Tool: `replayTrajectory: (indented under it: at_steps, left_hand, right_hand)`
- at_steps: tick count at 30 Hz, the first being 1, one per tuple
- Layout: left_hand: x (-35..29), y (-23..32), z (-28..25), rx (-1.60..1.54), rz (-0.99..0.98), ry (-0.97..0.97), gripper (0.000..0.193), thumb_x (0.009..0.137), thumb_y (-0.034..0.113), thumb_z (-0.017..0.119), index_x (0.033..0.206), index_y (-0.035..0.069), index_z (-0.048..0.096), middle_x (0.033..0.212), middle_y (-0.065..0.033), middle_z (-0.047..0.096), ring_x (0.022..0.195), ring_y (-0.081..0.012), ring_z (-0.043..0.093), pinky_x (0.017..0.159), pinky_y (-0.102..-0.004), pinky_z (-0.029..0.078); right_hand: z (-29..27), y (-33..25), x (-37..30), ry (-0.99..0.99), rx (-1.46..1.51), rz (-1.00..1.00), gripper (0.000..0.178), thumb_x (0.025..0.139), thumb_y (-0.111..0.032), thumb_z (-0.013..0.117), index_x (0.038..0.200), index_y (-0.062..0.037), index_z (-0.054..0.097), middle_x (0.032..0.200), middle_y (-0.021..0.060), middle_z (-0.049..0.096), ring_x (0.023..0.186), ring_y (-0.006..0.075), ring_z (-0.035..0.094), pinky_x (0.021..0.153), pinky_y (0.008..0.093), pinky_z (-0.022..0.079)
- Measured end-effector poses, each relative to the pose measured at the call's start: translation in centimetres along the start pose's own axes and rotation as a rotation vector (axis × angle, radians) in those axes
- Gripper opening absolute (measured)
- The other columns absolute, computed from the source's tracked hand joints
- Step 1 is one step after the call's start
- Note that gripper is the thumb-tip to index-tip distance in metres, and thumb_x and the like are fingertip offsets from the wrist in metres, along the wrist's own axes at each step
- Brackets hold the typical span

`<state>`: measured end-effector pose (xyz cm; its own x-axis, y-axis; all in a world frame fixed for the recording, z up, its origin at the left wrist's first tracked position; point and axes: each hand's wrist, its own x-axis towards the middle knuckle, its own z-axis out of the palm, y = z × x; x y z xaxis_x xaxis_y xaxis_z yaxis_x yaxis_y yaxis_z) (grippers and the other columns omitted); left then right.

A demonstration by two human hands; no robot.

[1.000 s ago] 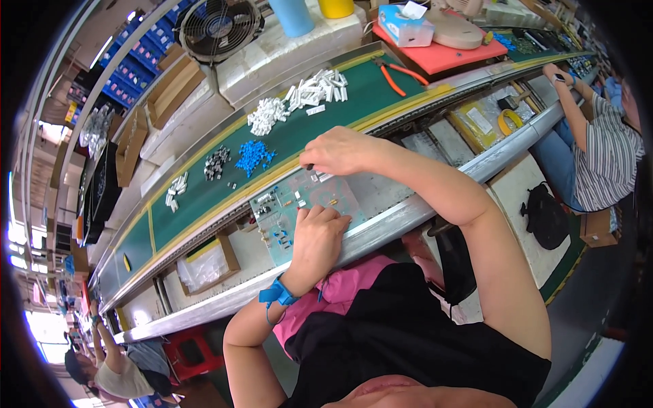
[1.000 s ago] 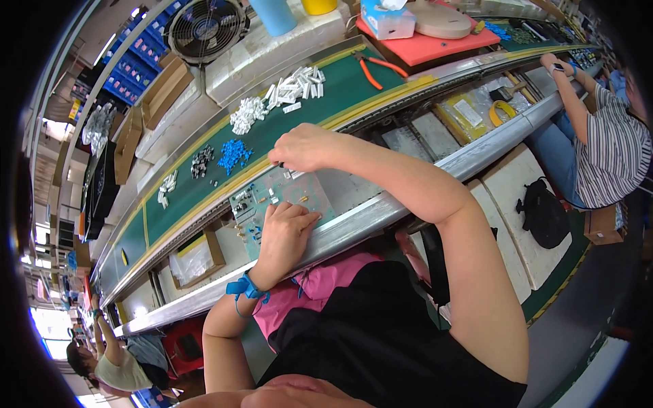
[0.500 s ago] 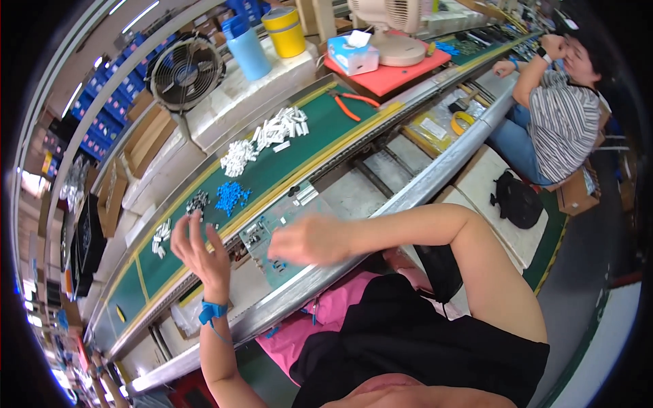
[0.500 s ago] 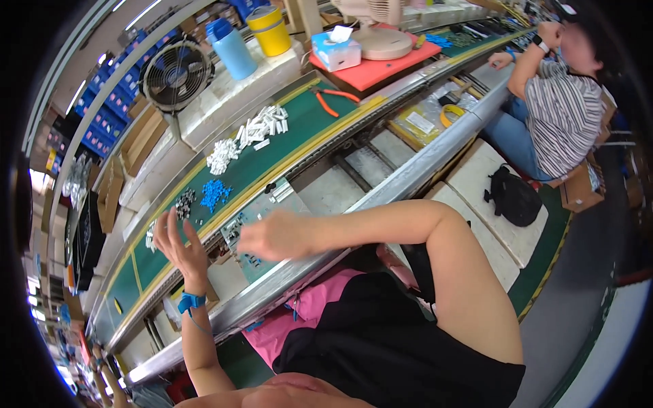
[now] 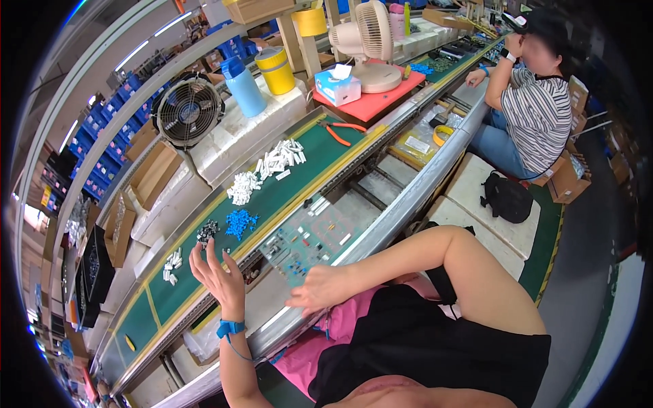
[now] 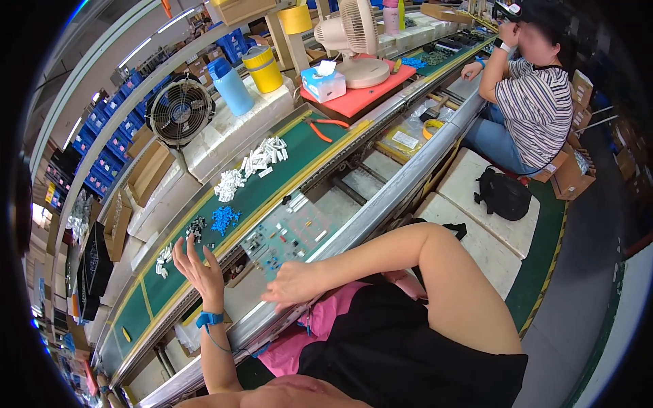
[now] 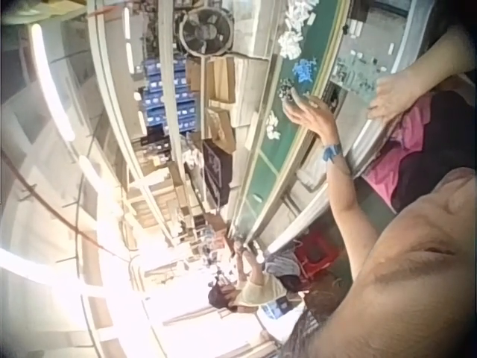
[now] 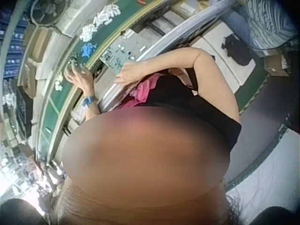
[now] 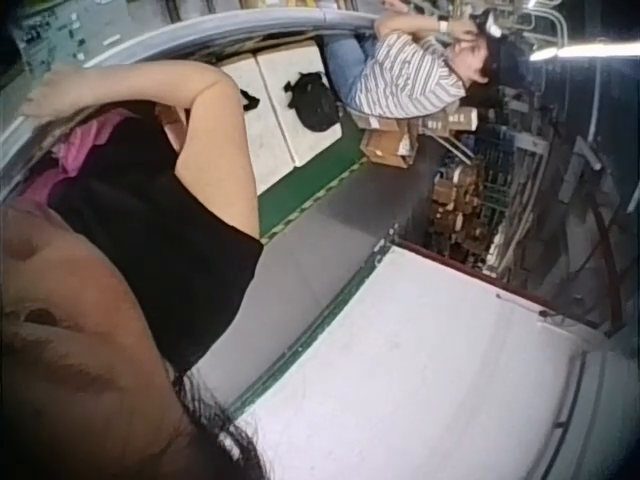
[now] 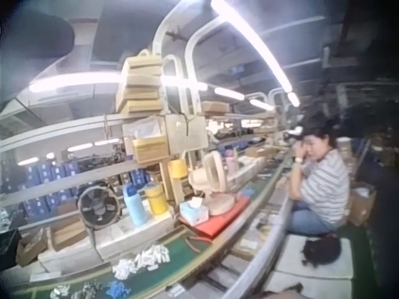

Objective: The person assembles small plastic components onto a printed circuit board by hand.

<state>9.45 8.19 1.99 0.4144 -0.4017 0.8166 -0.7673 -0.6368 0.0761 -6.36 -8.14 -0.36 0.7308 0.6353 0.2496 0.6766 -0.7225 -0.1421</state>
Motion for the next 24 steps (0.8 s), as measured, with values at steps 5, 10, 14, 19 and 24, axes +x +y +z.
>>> replayTrajectory:
  at_steps: [5,10,14,19,24]
  left_hand:
    - [-0.3,0.0,0.0,-0.033,-0.010,-0.023,0.051,0.077,-0.001,0.061,0.125,0.009,0.048,0.127,-0.0180,0.042,0.119,-0.0386,0.038,0.097,-0.0472,0.033]
    - [-0.3,0.7,0.5,-0.072,-0.001,-0.077,0.050,0.077,-0.001,0.060,0.124,0.008,0.048,0.126,-0.0187,0.042,0.119,-0.0397,0.038,0.098,-0.0481,0.033]
    - [-0.4,1.0,0.2,-0.092,-0.007,-0.124,0.049,0.076,0.000,0.060,0.123,0.008,0.048,0.126,-0.0186,0.042,0.119,-0.0391,0.039,0.098,-0.0476,0.033]
    - [-0.2,0.8,0.1,-0.097,-0.037,-0.162,0.049,0.076,-0.001,0.061,0.123,0.008,0.048,0.126,-0.0184,0.042,0.119,-0.0388,0.038,0.098,-0.0475,0.033]
    - [0.4,0.4,-0.4,-0.081,-0.058,-0.163,0.050,0.075,-0.003,0.062,0.122,0.008,0.049,0.126,-0.0181,0.042,0.119,-0.0390,0.038,0.097,-0.0475,0.034]
  right_hand:
    - [-3.4,2.3,-5.2,-0.034,0.057,0.276,0.027,0.089,-0.038,0.051,0.092,-0.0119,0.053,0.078,0.0091,0.062,0.071,0.0295,0.064,0.054,0.0403,0.049]
    - [-6.6,6.6,-10.0,-0.172,-0.068,0.540,0.025,0.088,-0.033,0.052,0.102,-0.0124,0.057,0.077,0.0135,0.065,0.070,0.0329,0.064,0.058,0.0434,0.051]
    - [-9.2,13.2,-8.9,-0.071,-0.170,0.754,0.035,0.086,-0.021,0.049,0.120,-0.0192,0.053,0.071,0.0174,0.063,0.065,0.0352,0.063,0.058,0.0485,0.050]
    - [-12.3,25.3,-3.9,0.020,-0.353,0.889,0.061,0.078,-0.007,0.047,0.138,-0.0149,0.035,0.082,0.0206,0.064,0.078,0.0360,0.064,0.063,0.0480,0.050]
    - [-13.0,35.9,0.5,-0.051,-0.423,1.069,0.071,0.080,-0.005,0.046,0.146,-0.0166,0.021,0.099,0.0178,0.065,0.088,0.0310,0.065,0.067,0.0442,0.051]
